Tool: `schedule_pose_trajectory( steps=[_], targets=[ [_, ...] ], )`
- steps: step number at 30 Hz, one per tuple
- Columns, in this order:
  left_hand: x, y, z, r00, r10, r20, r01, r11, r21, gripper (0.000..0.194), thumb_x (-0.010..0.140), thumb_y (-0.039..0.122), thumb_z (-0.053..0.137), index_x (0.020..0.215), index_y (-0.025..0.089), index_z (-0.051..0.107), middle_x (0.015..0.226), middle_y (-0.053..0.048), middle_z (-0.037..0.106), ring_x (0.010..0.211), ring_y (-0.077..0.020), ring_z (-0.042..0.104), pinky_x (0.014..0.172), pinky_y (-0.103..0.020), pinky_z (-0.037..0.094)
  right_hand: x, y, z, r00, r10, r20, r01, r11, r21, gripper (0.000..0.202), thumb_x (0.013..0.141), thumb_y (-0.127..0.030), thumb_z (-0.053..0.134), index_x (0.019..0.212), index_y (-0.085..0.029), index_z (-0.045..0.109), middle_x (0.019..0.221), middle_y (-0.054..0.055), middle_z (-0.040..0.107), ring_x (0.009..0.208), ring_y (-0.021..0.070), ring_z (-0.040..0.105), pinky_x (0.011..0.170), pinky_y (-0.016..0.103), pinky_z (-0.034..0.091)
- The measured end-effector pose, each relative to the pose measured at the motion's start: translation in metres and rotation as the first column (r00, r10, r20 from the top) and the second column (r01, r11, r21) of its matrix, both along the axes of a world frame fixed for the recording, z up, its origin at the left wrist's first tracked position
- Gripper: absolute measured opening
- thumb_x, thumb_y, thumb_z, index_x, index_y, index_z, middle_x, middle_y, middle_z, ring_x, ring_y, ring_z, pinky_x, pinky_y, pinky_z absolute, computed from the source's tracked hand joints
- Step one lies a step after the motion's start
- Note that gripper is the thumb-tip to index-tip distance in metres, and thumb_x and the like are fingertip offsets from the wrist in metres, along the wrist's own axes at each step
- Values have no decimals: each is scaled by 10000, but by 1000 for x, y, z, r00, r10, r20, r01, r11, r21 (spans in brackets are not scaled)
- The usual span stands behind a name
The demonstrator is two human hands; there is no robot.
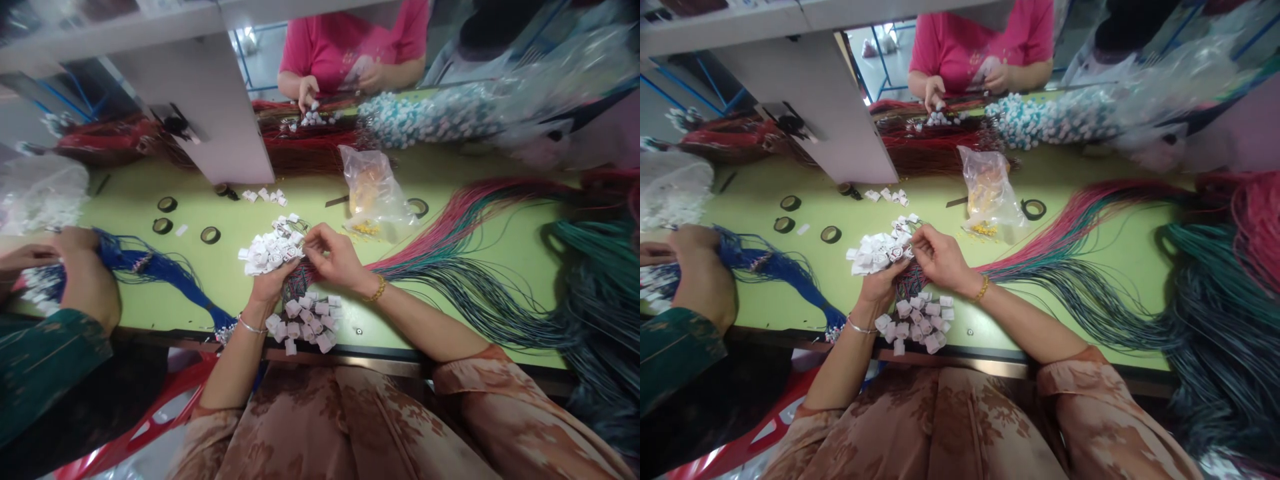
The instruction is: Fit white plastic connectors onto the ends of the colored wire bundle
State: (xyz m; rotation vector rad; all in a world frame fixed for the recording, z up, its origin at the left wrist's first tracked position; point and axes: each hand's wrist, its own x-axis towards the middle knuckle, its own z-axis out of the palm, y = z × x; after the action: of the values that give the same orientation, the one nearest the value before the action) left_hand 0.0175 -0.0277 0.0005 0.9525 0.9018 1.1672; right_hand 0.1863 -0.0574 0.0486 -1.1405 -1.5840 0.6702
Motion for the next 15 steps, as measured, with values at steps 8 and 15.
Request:
schedule_pose_trajectory(
  steps=[8,15],
  targets=[
    [2,0,-5,994,70,-80,-65,996,65,515,633,241,895,1120,241,728,1226,-57,728,1156,-242,671,1082,-423,495,-3,-5,-4,975,-15,220,15,1000,4,210,914,-177,484,1105,-196,570,913,83,698,766,198,636,734,342,508],
    [9,2,-7,972,196,-130,-184,978,97,456,651,310,875,1075,239,725,1075,-33,770,1130,-228,680,1057,-394,501,-27,-8,-29,997,-23,68,23,1000,7,403,904,-248,558,1300,-191,506,1196,174,647,950,252,648,872,410,544]
  ],
)
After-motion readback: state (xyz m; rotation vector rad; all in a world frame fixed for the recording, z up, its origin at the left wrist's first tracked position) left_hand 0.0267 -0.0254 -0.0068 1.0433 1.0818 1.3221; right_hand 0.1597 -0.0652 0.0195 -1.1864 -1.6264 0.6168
